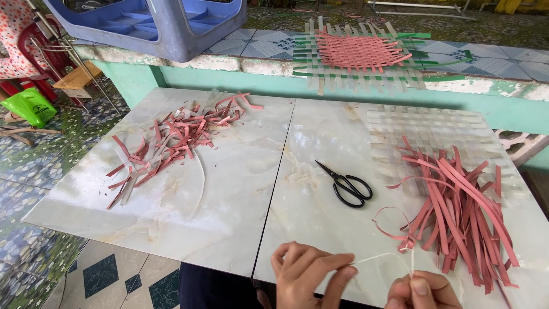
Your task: Tying thin pink plastic strips onto a white plastic base to create a decorative fringe for a woven item.
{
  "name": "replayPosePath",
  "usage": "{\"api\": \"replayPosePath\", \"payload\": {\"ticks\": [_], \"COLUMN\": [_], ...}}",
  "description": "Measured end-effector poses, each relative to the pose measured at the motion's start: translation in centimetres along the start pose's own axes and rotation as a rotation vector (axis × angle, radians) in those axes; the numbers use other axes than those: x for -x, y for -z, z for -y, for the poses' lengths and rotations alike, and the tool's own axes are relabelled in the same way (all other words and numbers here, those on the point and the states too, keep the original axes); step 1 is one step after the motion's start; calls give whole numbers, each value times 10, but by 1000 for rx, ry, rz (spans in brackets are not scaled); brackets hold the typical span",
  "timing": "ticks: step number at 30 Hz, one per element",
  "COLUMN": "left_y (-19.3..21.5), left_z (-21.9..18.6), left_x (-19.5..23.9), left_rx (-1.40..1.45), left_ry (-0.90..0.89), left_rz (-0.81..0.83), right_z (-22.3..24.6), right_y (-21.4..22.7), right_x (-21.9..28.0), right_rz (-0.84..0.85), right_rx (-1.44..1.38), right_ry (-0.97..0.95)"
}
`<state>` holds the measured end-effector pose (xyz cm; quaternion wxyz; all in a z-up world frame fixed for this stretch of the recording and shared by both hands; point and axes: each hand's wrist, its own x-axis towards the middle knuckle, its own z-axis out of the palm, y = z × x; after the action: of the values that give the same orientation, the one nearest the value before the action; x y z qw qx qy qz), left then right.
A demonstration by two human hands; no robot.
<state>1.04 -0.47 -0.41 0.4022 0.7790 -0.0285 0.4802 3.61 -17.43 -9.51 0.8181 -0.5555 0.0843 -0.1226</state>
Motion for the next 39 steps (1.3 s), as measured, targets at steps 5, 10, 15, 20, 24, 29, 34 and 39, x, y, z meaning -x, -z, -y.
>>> {"api": "replayPosePath", "payload": {"ticks": [5, 10, 15, 20, 24, 29, 34, 39], "left_y": [10, 20, 27, 15, 15, 27, 25, 19], "left_z": [9, 6, 1, 4, -4, 18, 33, 23], "left_x": [-6, -12, -18, -8, -16, -14, -1, -6], "left_rx": [-50, 10, -103, -135, -58, 201, 566, 614], "left_ry": [10, -2, -132, -182, -70, 261, 687, 829], "left_rz": [-14, 74, 212, 198, 181, 134, 65, 531], "right_z": [9, 5, 7, 2, 7, 15, 10, 25], "right_y": [-6, -17, -23, -28, -34, -13, -22, -74], "right_x": [0, 12, 17, 22, 26, 4, 5, 27], "right_rz": [-22, 7, 21, 25, -4, -41, -20, -8], "right_rx": [-1, 67, 56, 77, 37, 17, 74, 93], "right_ry": [0, -16, -37, -31, -21, -130, -196, -253]}}
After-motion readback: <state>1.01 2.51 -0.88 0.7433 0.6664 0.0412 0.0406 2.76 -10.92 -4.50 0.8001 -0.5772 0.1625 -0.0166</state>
